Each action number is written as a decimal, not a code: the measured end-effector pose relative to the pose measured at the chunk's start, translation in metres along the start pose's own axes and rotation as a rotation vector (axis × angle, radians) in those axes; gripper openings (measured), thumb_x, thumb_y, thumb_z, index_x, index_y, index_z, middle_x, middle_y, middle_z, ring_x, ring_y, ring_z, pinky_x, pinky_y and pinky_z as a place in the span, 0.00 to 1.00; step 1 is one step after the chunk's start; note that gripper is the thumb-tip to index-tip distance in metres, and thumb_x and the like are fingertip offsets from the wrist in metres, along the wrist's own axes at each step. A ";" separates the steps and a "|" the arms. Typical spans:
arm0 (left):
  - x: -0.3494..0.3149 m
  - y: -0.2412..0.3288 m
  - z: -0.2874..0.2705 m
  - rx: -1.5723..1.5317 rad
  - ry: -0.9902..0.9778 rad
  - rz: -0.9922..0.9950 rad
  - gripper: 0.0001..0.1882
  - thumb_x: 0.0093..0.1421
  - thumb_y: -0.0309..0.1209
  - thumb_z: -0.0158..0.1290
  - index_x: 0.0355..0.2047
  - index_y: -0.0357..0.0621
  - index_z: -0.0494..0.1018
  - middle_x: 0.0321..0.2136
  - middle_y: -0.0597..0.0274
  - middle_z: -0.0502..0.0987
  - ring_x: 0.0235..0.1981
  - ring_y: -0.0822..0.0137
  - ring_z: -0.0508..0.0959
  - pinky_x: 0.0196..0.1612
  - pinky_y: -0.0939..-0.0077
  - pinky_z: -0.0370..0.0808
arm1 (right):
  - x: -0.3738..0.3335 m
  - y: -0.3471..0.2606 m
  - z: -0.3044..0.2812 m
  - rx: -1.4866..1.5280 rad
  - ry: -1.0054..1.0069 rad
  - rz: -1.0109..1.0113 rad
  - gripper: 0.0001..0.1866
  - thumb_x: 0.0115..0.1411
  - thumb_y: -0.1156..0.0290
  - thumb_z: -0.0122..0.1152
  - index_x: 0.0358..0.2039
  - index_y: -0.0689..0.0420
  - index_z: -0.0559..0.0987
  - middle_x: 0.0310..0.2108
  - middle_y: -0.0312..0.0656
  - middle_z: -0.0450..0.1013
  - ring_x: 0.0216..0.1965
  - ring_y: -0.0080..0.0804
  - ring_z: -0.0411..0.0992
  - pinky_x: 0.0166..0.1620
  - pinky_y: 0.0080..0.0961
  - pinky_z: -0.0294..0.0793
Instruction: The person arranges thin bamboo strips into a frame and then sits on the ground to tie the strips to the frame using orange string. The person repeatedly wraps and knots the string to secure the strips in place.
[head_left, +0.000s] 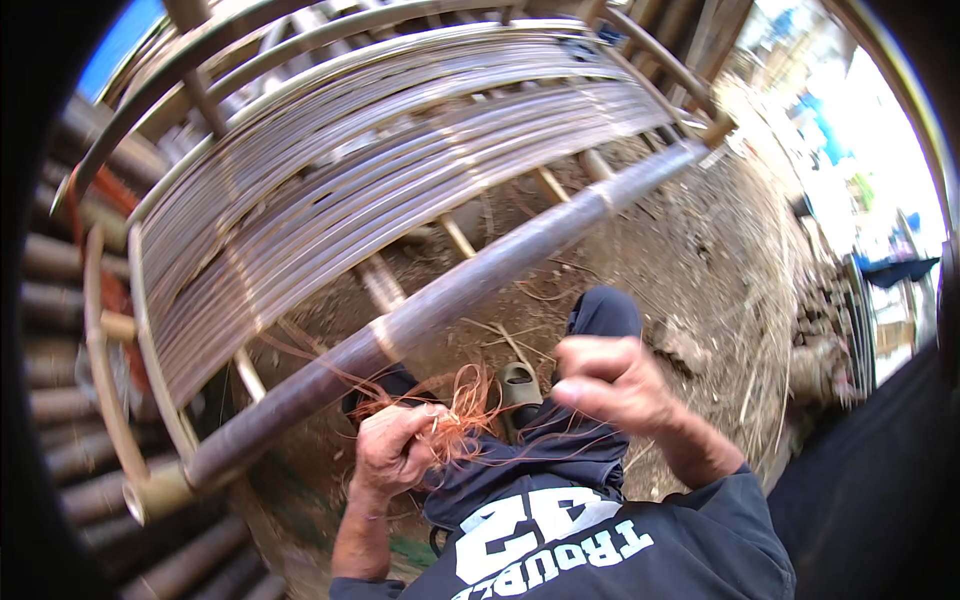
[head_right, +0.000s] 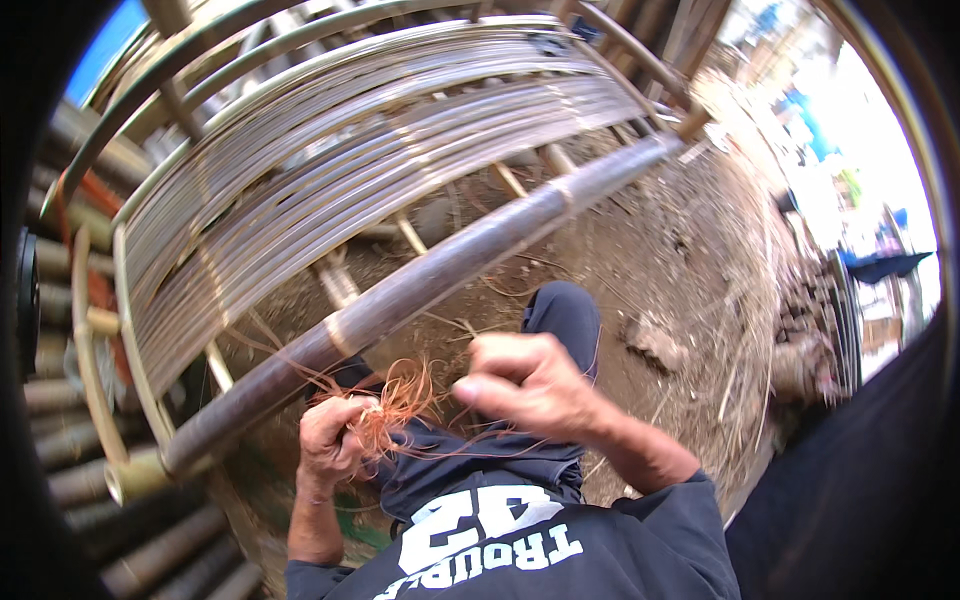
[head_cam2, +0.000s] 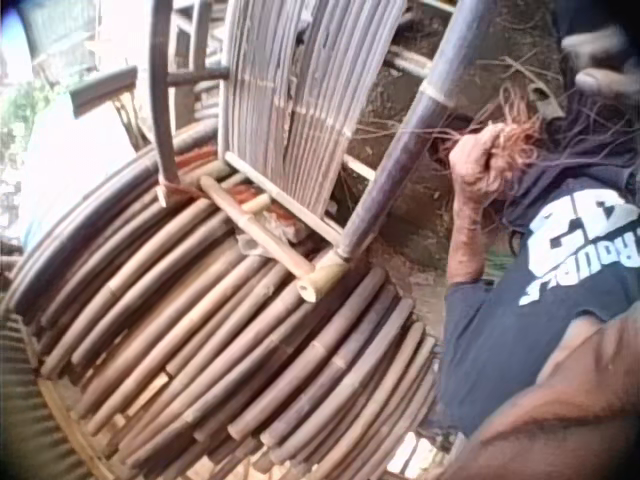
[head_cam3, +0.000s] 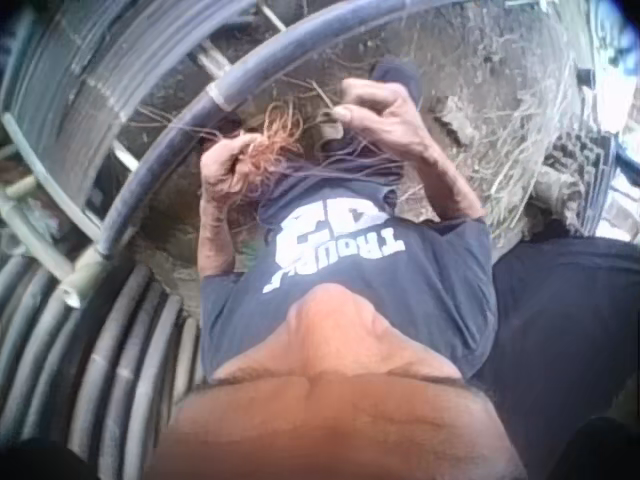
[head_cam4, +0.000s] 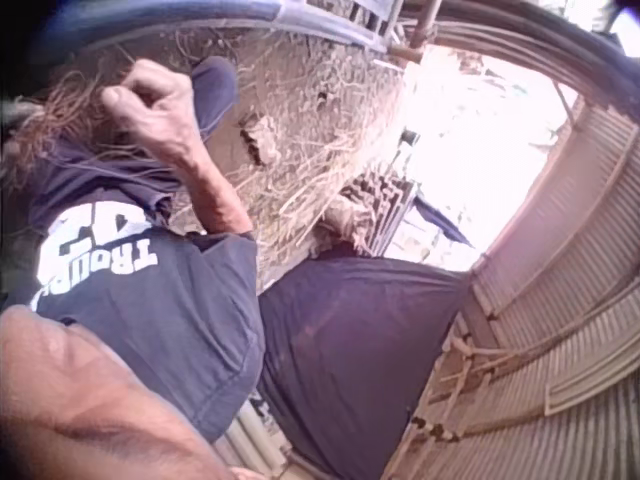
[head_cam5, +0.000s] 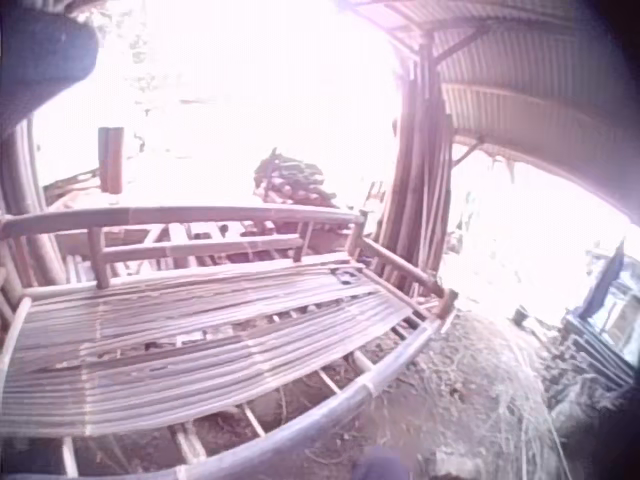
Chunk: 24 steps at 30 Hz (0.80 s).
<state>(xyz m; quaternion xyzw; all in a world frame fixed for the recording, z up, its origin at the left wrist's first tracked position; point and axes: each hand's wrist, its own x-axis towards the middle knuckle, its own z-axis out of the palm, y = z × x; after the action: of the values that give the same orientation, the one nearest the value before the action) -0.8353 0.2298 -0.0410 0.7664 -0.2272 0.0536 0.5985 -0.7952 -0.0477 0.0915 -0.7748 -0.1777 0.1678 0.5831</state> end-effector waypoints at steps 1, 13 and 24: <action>0.015 0.007 -0.013 0.069 -0.166 0.095 0.13 0.50 0.22 0.54 0.37 0.38 0.78 0.25 0.58 0.80 0.23 0.63 0.80 0.30 0.71 0.75 | -0.013 -0.004 -0.019 -0.144 0.107 -0.019 0.15 0.62 0.72 0.62 0.20 0.59 0.69 0.20 0.30 0.59 0.25 0.20 0.59 0.29 0.25 0.61; 0.070 -0.018 -0.084 -0.370 -0.113 -0.522 0.09 0.61 0.26 0.53 0.36 0.32 0.78 0.23 0.67 0.78 0.21 0.79 0.73 0.25 0.84 0.70 | -0.142 -0.019 -0.188 -0.363 1.008 0.046 0.12 0.64 0.68 0.60 0.23 0.54 0.78 0.13 0.21 0.57 0.14 0.08 0.49 0.17 0.15 0.45; 0.062 -0.051 -0.148 0.668 0.271 -0.663 0.12 0.64 0.29 0.49 0.40 0.31 0.74 0.27 0.65 0.75 0.30 0.71 0.71 0.36 0.75 0.70 | -0.269 0.118 -0.597 -1.297 1.473 0.651 0.25 0.63 0.47 0.54 0.29 0.60 0.81 0.27 0.52 0.78 0.32 0.48 0.77 0.37 0.41 0.72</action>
<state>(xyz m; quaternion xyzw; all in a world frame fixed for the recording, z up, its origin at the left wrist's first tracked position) -0.7310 0.3607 -0.0230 0.9336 0.1385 0.0295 0.3291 -0.7440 -0.7085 0.1497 -0.8614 0.3850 -0.3265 -0.0560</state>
